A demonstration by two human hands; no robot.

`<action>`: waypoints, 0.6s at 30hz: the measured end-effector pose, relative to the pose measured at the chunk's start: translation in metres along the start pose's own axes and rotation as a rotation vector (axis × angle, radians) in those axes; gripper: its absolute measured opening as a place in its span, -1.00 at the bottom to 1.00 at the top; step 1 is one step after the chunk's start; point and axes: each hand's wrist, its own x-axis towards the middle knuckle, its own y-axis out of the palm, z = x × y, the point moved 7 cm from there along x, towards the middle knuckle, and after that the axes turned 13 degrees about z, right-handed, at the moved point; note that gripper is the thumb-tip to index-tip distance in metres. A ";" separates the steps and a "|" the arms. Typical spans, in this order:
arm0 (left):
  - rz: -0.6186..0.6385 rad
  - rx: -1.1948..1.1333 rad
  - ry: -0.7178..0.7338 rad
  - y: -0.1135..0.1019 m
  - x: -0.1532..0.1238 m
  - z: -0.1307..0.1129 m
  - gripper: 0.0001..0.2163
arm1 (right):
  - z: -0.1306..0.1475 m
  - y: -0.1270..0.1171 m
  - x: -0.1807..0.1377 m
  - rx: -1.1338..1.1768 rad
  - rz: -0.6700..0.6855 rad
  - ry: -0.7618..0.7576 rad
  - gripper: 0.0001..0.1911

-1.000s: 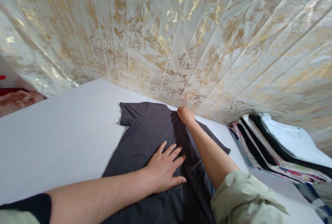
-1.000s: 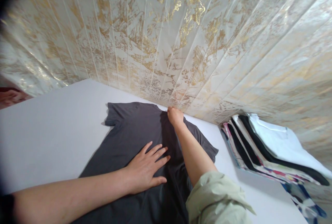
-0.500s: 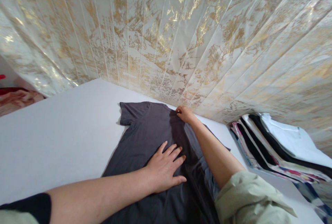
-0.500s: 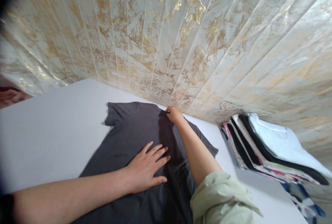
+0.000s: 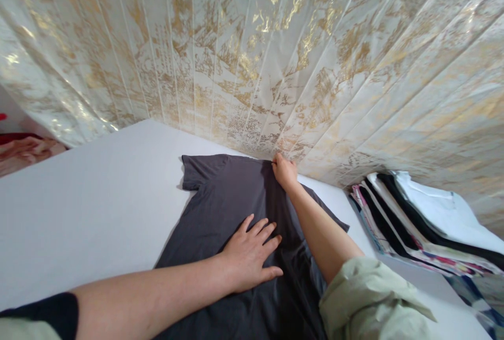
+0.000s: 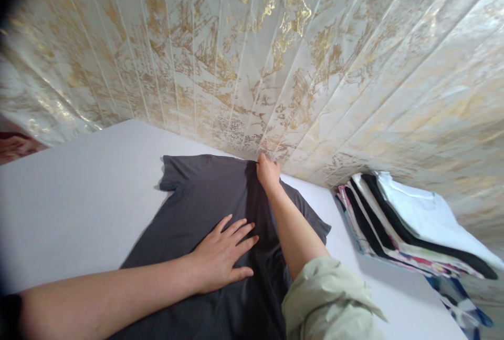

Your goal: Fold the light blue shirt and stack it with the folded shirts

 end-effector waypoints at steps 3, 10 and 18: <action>-0.014 -0.001 0.004 0.001 0.000 0.000 -0.39 | 0.004 0.009 0.000 -0.041 -0.007 -0.016 -0.81; 0.010 -0.006 0.000 -0.001 -0.001 -0.001 -0.37 | 0.002 0.018 0.006 -0.059 -0.026 0.004 -0.76; 0.022 -0.025 0.030 -0.004 -0.007 -0.014 -0.36 | 0.032 0.000 -0.010 -0.066 -0.169 -0.034 -0.66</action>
